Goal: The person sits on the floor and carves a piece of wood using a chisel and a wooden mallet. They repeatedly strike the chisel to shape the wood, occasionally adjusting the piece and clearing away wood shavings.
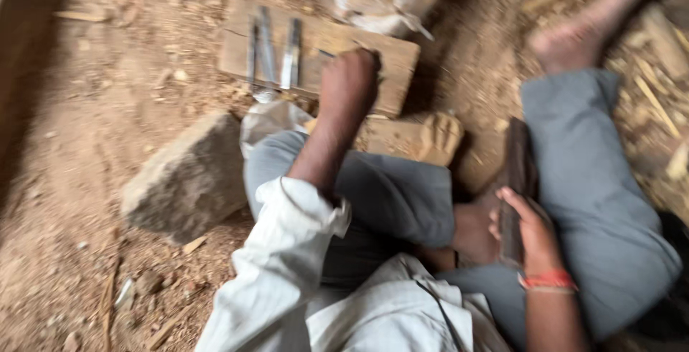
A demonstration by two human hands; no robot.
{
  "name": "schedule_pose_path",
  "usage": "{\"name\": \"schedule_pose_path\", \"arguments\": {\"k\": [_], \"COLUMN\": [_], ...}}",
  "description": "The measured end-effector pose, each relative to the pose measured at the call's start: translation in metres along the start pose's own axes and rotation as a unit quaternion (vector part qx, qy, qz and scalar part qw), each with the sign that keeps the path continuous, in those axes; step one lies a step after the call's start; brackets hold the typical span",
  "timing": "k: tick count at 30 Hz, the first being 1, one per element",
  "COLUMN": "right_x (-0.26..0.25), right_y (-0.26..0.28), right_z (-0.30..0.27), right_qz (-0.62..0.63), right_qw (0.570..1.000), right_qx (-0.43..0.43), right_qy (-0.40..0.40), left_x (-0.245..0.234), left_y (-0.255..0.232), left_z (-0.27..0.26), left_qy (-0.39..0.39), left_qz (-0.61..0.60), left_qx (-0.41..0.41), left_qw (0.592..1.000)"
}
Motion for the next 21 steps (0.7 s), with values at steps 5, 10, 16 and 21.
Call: {"name": "schedule_pose_path", "arguments": {"k": [5, 10, 16, 21], "right_x": [-0.002, -0.006, 0.001, 0.005], "right_y": [0.002, -0.004, 0.004, 0.013], "right_z": [0.005, 0.014, 0.008, -0.005], "right_qz": [-0.039, -0.028, -0.030, -0.017], "right_qw": [0.999, 0.999, 0.999, 0.999], "right_qx": [0.006, 0.004, -0.006, -0.014], "right_qy": [0.007, 0.017, 0.012, -0.032], "left_x": [-0.002, -0.010, 0.034, 0.085], "left_y": [0.169, 0.254, 0.241, 0.256], "left_z": [0.016, 0.012, 0.020, 0.040], "left_qy": [-0.031, -0.011, 0.094, 0.140], "left_qz": [-0.083, -0.139, 0.063, 0.125], "left_qx": [-0.271, -0.316, -0.316, -0.295], "left_qw": [0.959, 0.938, 0.942, 0.937]}}
Point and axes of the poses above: each hand's wrist, its own z-axis towards the middle knuckle, its own x-axis out of the palm, y = z × x, the point moved 10 cm from there along z, towards the middle knuckle, and after that the axes turned 7 degrees about -x, right-handed, at the moved point
